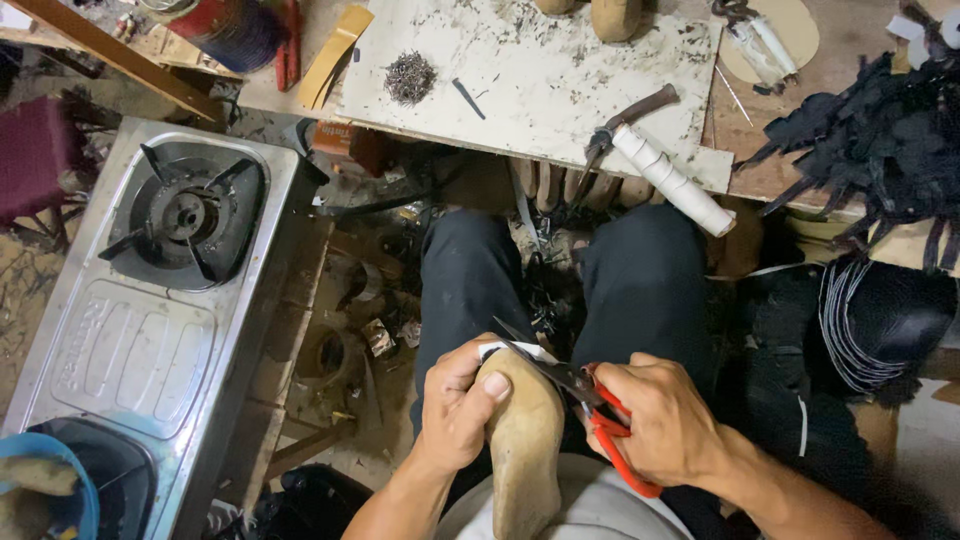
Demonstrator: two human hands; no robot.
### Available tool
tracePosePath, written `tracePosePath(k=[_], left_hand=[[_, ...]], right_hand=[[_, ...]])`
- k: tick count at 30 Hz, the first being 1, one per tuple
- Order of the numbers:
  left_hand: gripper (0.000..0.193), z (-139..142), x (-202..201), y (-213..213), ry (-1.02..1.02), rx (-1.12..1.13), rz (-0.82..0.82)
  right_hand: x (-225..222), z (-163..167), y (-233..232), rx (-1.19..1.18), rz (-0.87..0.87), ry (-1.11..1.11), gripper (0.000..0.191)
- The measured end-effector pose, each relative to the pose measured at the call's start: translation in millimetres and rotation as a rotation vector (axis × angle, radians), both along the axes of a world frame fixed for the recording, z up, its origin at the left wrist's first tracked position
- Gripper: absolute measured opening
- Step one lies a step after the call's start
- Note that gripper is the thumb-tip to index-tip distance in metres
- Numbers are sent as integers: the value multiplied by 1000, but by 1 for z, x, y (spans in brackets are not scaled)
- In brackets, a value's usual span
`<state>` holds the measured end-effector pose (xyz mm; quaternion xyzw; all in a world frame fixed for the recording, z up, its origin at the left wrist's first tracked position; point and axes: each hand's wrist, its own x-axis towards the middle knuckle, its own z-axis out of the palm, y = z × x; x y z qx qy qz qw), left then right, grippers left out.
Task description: The person sits with a shoe upper fitted over a wooden last on their lap. They press and fold the upper, trim excess material with red-handled scissors, hammer the sole edge, apply adhesive, and press the sole into place along the shoe edge.
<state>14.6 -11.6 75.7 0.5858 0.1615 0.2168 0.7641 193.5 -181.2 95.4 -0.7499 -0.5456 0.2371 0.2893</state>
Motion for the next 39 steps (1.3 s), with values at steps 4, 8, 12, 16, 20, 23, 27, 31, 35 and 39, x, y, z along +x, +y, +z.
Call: tracePosePath(k=[4, 8, 12, 16, 20, 23, 27, 31, 35, 39], left_hand=[[35, 8, 5, 0, -18, 106, -30], [32, 12, 9, 0, -28, 125, -70], [31, 17, 13, 5, -43, 166, -108], [30, 22, 17, 11, -15, 153, -215], [43, 16, 25, 10, 41, 168, -352], [73, -1, 31, 3, 131, -208, -377], [65, -34, 41, 0, 15, -683, -131], [68, -57, 17, -41, -93, -195, -9], [40, -81, 19, -50, 186, -315, 230], [48, -81, 20, -15, -66, -418, 341]], right_hand=[[5, 8, 1, 79, 24, -17, 31], [9, 15, 0, 171, 13, -34, 37], [16, 13, -5, 157, 50, -30, 26], [22, 12, -7, 113, -82, 188, 22], [23, 15, -2, 195, -69, 421, 25], [23, 9, 6, 181, -34, 380, 24], [23, -14, 10, 164, -391, 925, 22], [2, -43, 14, 497, -543, 1010, 29], [-22, -56, 20, 482, -523, 612, 29], [-16, -45, 13, 83, -346, 567, 29]])
